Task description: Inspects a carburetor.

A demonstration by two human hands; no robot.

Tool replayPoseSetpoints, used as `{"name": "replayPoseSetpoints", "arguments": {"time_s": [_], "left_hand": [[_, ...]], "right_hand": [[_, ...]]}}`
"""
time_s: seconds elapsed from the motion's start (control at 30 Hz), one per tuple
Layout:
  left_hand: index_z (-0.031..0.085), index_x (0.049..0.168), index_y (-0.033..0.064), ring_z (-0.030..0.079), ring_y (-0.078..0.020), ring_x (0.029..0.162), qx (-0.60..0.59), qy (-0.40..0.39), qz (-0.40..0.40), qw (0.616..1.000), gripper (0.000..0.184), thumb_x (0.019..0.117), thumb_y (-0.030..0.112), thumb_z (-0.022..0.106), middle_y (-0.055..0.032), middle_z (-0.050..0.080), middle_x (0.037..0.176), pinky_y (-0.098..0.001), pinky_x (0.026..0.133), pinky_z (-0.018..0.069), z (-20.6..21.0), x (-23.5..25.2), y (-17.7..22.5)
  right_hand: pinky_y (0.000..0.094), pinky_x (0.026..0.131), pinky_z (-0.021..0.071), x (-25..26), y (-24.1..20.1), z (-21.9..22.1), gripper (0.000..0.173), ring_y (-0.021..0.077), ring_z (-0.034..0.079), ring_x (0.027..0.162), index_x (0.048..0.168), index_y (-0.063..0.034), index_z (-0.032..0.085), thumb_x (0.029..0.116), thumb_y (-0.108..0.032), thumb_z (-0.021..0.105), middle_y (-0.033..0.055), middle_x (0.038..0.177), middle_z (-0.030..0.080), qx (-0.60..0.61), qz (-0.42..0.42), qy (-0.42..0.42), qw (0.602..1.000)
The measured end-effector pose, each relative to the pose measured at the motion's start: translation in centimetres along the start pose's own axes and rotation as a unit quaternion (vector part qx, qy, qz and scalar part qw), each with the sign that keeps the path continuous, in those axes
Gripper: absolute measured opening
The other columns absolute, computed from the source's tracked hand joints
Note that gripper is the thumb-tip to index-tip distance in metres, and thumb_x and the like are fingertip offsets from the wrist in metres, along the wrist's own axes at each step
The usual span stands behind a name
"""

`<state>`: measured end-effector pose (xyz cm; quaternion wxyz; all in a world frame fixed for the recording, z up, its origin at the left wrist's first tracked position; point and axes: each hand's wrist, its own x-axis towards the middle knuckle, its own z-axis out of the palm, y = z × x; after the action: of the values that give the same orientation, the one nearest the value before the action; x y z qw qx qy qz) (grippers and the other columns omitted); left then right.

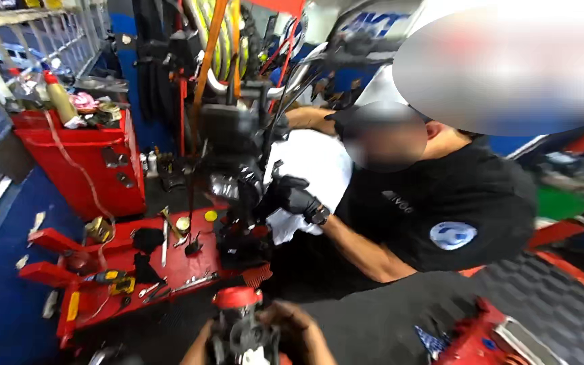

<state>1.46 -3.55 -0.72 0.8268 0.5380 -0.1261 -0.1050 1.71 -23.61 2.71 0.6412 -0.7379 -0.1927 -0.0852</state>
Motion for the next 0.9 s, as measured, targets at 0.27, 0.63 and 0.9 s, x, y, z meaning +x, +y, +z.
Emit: {"name": "replayPoseSetpoints", "arguments": {"time_s": [0.27, 0.63, 0.9], "left_hand": [[0.058, 0.137, 0.0132, 0.065, -0.0132, 0.114, -0.204, -0.071, 0.063, 0.974, 0.046, 0.0930, 0.024, 0.069, -0.0037, 0.069, 0.123, -0.0371, 0.101, 0.0536, -1.6, -0.1, -2.3], [0.054, 0.140, 0.0128, 0.065, -0.0123, 0.112, -0.159, -0.066, 0.066, 0.983, 0.050, 0.0943, 0.025, 0.070, -0.0039, 0.067, 0.122, -0.0356, 0.100, 0.0533, -1.2, -0.4, -1.7], [0.052, 0.140, 0.0126, 0.065, -0.0121, 0.111, -0.142, -0.068, 0.059, 0.986, 0.052, 0.0939, 0.027, 0.071, -0.0038, 0.067, 0.122, -0.0350, 0.100, 0.0538, -1.0, -0.4, -1.3]], "right_hand": [[0.0442, 0.082, 0.0650, -0.5, 1.1, 0.2, 0.041, 0.0311, 0.069, 0.107, 0.130, -0.0180, 0.057, 0.0930, -0.023, 0.074, 0.0135, 0.128, 0.063, 0.048, -0.037, -0.024, 0.998], [0.0407, 0.083, 0.0637, -0.7, 1.5, -0.2, 0.026, 0.0269, 0.067, 0.108, 0.117, -0.0160, 0.064, 0.0943, -0.026, 0.070, 0.0098, 0.128, 0.062, 0.037, -0.047, -0.035, 0.998], [0.0384, 0.084, 0.0635, -0.6, 1.6, -0.5, 0.026, 0.0253, 0.067, 0.111, 0.118, -0.0164, 0.064, 0.0943, -0.027, 0.071, 0.0082, 0.129, 0.062, 0.049, -0.046, -0.032, 0.997]]}}
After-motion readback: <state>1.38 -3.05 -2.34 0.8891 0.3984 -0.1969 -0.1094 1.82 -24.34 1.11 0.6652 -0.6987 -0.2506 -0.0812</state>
